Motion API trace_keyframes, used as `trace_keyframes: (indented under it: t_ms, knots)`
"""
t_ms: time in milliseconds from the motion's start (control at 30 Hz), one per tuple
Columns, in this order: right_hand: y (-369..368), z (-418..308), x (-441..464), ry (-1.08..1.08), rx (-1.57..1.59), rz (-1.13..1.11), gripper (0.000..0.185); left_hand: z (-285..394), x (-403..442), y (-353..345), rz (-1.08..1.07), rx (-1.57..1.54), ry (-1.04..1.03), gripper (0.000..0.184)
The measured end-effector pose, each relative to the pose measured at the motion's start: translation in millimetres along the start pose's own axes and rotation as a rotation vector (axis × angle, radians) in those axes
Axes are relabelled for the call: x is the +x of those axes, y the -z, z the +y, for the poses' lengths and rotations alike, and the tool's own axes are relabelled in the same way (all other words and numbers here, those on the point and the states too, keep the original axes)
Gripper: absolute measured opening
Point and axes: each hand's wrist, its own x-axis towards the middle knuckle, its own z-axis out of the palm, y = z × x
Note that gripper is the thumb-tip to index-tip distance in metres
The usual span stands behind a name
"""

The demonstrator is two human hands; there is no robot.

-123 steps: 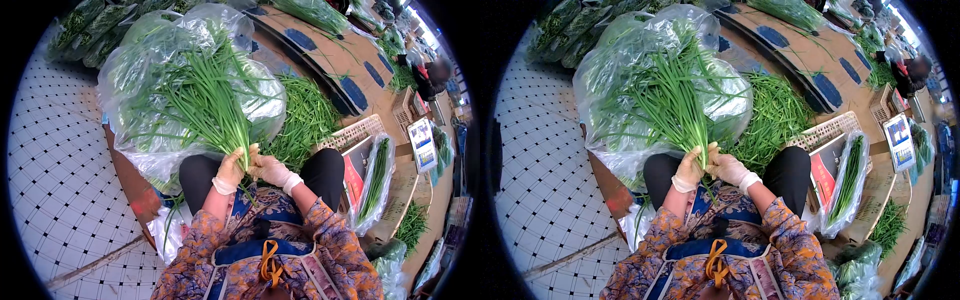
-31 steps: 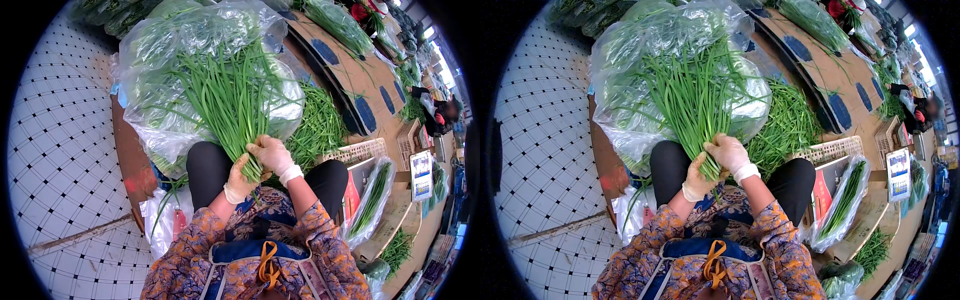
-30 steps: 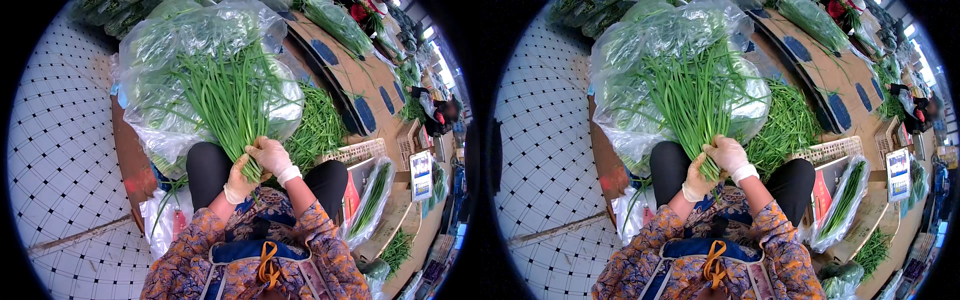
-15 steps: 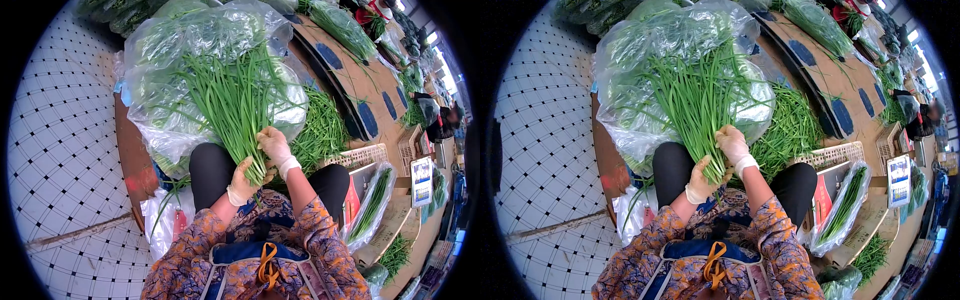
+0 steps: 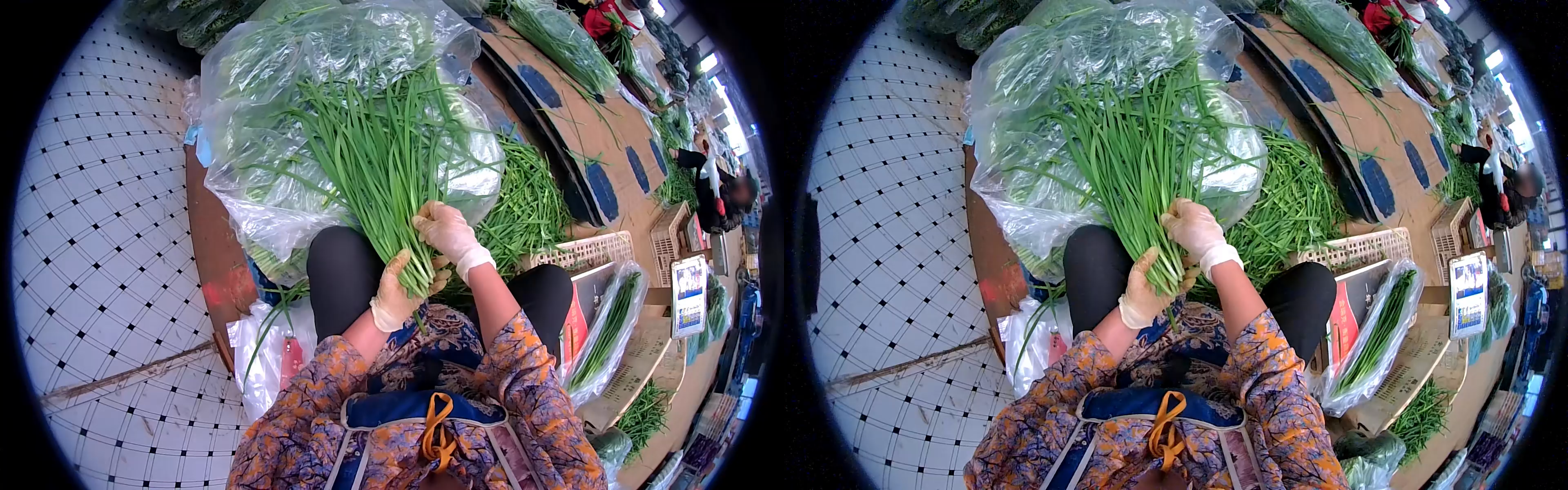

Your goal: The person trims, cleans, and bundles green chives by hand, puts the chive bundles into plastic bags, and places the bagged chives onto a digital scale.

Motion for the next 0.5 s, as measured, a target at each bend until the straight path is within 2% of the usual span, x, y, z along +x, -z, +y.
trace_keyframes:
  t_ms: [67,133,167,233,300,367,433,500]
  knots:
    - [2.5,-1.0,-8.2,-0.017,0.039,-0.027,0.026,-2.5,4.8,11.1,-0.058,-0.018,-0.004,0.048]
    - [3.3,1.2,-15.2,0.121,-0.065,-0.052,0.026,-3.2,6.2,11.6,-0.117,-0.034,-0.006,0.048]
    - [2.1,6.6,-17.5,0.119,-0.065,-0.049,0.026,-3.8,6.8,11.9,-0.102,-0.09,0.005,0.047]
    - [-0.4,12.9,-22.6,0.243,-0.044,0.092,0.028,-2.5,6.4,10.3,-0.084,-0.147,0.014,0.047]
    - [-2.1,17.5,-25.5,0.228,-0.046,0.111,0.024,-0.8,5.6,10.8,-0.107,-0.113,0.032,0.044]
    - [-4.3,21.3,-26.2,0.395,-0.25,0.25,0.019,-2.4,5.0,11.0,-0.083,-0.123,0.029,0.043]
    - [-2.5,9.1,-31.1,0.367,-0.31,0.227,0.017,-3.6,6.1,13.6,-0.061,-0.128,0.026,0.042]
    - [-4.0,1.5,-31.5,0.221,-0.487,0.151,0.02,-3.4,7.8,16.1,-0.184,-0.183,0.012,0.04]
